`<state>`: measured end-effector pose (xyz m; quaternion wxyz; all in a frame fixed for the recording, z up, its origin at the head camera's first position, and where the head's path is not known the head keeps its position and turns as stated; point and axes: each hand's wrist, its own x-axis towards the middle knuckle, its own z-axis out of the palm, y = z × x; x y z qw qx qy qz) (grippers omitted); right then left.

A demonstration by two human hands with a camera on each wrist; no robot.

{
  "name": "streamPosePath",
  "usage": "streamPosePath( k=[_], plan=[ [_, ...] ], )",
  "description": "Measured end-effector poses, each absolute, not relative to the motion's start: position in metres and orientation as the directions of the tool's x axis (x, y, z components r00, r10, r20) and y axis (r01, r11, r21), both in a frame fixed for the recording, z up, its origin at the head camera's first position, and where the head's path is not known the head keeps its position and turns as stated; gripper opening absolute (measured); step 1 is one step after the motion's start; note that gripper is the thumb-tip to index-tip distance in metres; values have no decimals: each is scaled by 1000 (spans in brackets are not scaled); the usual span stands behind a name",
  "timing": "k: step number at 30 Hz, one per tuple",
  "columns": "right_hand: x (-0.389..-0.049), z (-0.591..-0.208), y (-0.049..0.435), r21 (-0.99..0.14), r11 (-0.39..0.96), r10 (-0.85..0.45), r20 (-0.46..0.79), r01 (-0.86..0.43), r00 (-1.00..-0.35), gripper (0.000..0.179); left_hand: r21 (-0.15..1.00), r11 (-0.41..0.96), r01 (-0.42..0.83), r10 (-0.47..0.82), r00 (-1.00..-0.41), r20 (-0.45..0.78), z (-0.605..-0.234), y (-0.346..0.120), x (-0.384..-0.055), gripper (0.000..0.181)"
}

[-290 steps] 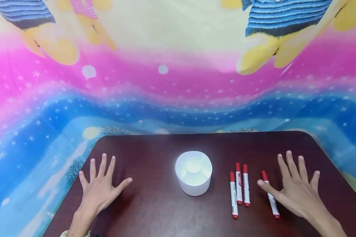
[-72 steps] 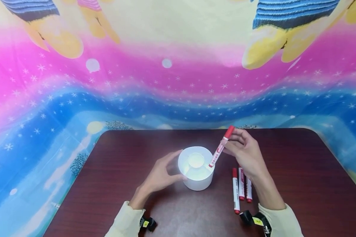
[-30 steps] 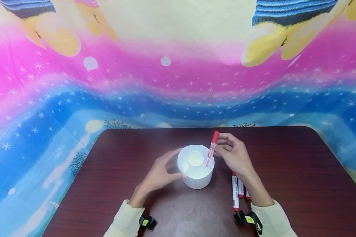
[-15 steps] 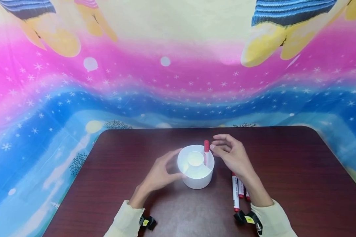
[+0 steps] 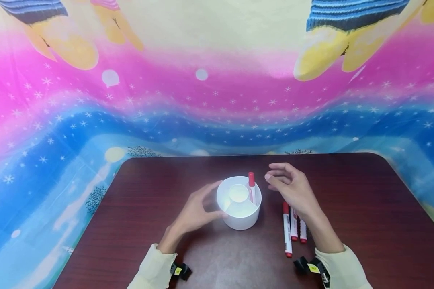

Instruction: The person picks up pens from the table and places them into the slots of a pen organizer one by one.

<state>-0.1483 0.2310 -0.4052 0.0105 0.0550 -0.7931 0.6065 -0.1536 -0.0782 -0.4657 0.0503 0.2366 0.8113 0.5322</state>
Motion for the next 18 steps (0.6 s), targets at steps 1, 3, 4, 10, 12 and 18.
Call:
streamPosePath(
  k=[1,3,4,10,12,18],
  plan=[
    [-148,-406,233,-961,257,-72,86,-102,-994,49,887,324,329,437,-884,169,-466,-78,-153,96],
    [-147,-409,237,-960,259,-73,90,-106,-993,49,885,327,331,438,-883,168,-465,-78,-153,96],
    [-146,-410,240,-959,264,-73,90,-106,-993,49,885,330,330,440,-883,165,-465,-78,-153,96],
    [-141,-416,255,-954,277,-69,100,-115,-993,43,877,341,338,426,-887,177,-464,-82,-154,97],
    [-140,-417,261,-954,277,-66,102,-116,-993,39,877,336,344,417,-889,189,-463,-84,-155,96],
    [-136,-421,277,-949,305,-35,75,-82,-997,34,877,320,358,418,-884,208,-461,-87,-157,95]
  ],
)
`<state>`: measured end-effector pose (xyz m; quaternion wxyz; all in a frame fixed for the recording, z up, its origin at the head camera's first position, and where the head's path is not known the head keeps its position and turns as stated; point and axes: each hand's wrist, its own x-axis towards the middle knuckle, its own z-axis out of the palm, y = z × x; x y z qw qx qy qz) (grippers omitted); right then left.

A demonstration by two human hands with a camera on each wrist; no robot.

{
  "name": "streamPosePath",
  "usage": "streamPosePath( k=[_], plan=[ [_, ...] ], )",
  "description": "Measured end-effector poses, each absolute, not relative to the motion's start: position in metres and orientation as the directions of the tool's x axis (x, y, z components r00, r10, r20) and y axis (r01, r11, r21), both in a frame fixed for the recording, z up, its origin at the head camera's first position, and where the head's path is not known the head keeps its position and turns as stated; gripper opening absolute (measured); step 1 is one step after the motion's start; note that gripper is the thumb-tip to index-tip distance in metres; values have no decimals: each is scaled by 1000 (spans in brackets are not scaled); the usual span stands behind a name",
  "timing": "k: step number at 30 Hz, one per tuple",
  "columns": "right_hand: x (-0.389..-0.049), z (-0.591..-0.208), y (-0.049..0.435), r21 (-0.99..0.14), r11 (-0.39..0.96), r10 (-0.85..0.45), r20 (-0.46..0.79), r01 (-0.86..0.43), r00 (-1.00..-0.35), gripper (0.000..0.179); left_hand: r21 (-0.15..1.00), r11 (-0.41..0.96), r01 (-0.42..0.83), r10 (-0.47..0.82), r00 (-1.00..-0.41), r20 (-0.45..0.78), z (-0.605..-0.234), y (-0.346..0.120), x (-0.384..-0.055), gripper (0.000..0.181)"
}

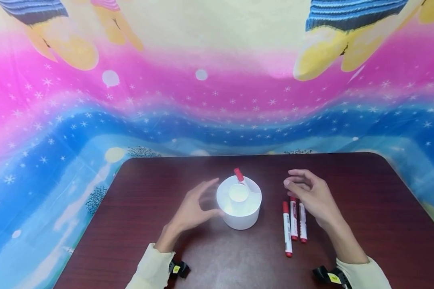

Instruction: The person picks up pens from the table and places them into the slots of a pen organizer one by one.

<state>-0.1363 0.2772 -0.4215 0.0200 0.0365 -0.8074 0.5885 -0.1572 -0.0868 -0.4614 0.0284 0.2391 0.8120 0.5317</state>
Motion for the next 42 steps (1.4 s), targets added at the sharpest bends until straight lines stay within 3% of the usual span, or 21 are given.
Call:
streamPosePath(
  k=[19,29,35,42],
  plan=[
    [-125,-444,312,-954,299,-7,18,-20,-1000,29,851,367,375,445,-874,193,-464,-81,-155,96],
    [-119,-459,326,-897,424,9,-133,124,-991,64,846,373,381,447,-873,196,-465,-81,-155,95],
    [-119,-465,331,-871,445,1,-233,209,-972,74,840,392,375,445,-876,183,-464,-81,-155,95],
    [-119,-471,331,-873,433,2,-250,226,-968,76,840,396,371,442,-879,180,-463,-82,-155,95]
  ],
)
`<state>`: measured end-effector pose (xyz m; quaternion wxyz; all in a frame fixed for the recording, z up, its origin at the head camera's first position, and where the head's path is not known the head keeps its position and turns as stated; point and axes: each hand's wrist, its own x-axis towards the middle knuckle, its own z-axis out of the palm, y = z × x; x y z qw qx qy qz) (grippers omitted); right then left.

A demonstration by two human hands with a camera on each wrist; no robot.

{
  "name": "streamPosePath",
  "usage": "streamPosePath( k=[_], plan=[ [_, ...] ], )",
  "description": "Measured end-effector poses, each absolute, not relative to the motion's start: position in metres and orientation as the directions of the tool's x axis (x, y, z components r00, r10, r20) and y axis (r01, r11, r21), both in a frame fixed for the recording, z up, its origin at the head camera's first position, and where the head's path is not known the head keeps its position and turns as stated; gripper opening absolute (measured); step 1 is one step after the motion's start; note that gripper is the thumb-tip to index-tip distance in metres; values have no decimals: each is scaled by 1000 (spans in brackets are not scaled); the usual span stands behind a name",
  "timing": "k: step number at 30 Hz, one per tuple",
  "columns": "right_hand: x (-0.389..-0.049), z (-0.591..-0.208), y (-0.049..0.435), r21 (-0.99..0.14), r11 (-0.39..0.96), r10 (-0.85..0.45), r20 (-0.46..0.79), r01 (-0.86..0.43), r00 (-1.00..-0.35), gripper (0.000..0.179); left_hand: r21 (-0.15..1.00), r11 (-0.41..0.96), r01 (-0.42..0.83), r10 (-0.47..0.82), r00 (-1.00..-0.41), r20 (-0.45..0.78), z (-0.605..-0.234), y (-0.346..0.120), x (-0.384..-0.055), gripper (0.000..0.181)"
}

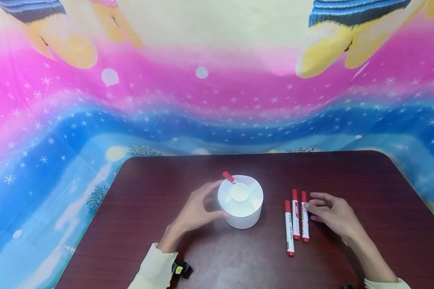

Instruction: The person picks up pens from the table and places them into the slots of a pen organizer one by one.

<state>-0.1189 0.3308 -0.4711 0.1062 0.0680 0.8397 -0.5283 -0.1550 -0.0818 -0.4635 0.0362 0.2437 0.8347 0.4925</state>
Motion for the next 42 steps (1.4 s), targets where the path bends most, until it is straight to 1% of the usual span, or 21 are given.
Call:
streamPosePath(
  k=[4,13,19,23,27,31,36,42],
  plan=[
    [-120,-473,330,-867,439,4,-262,237,-965,78,836,404,372,442,-879,178,-465,-82,-155,94],
    [-123,-475,327,-826,499,34,-284,262,-958,84,846,395,359,437,-883,171,-464,-81,-154,94],
    [-128,-476,323,-778,577,68,-259,250,-963,84,849,384,362,438,-881,178,-465,-81,-154,93],
    [-129,-477,322,-767,596,82,-237,238,-968,81,849,380,366,441,-879,181,-465,-81,-155,93],
    [-129,-477,323,-770,595,80,-230,232,-970,77,852,382,359,440,-881,174,-465,-81,-155,93],
    [-131,-477,324,-775,581,78,-253,250,-964,72,854,381,354,439,-882,170,-466,-81,-156,93],
    [-133,-475,323,-814,512,62,-284,275,-957,71,854,384,352,440,-883,166,-467,-81,-156,93],
    [-134,-467,322,-842,489,19,-249,226,-968,67,852,389,350,438,-884,163,-467,-81,-156,93]
  ],
)
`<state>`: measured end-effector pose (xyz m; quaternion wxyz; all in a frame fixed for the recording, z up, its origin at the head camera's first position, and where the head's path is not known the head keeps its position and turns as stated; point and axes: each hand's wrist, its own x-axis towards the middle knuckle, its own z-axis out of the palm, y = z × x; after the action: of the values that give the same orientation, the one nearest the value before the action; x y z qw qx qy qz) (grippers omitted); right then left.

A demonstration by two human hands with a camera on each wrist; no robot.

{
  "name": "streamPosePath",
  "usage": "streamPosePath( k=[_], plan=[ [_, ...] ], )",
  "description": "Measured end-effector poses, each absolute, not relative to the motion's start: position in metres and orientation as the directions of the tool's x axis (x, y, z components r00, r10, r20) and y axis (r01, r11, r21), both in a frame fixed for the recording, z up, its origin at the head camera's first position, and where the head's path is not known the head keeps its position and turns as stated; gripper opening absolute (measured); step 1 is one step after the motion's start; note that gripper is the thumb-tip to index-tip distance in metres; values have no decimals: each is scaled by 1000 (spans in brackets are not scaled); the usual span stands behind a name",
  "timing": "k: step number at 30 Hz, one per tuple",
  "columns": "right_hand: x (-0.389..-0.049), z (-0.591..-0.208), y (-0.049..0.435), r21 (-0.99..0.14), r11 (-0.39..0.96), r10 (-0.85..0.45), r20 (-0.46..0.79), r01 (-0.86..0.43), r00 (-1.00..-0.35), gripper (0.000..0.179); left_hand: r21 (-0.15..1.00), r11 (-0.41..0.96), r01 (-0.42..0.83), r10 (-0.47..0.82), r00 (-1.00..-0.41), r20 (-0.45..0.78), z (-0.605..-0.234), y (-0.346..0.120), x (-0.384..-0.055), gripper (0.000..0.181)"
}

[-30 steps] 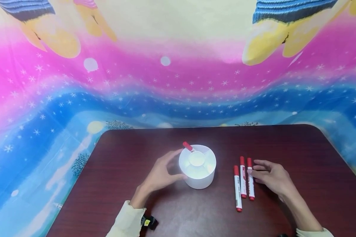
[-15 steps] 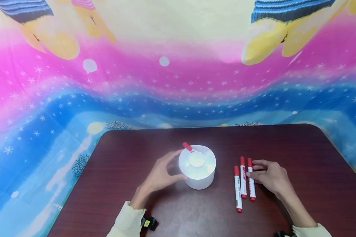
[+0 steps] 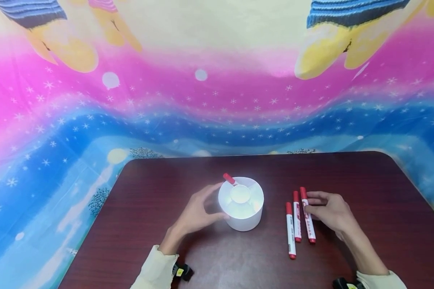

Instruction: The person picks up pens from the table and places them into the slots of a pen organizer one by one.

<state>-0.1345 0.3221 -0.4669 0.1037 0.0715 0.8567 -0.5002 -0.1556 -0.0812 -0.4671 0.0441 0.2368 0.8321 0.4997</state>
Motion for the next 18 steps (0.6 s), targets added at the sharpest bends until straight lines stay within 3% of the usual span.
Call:
streamPosePath(
  k=[18],
  plan=[
    [-139,-440,305,-925,359,-72,-163,127,-984,70,880,327,344,442,-879,179,-468,-80,-155,91]
  ],
)
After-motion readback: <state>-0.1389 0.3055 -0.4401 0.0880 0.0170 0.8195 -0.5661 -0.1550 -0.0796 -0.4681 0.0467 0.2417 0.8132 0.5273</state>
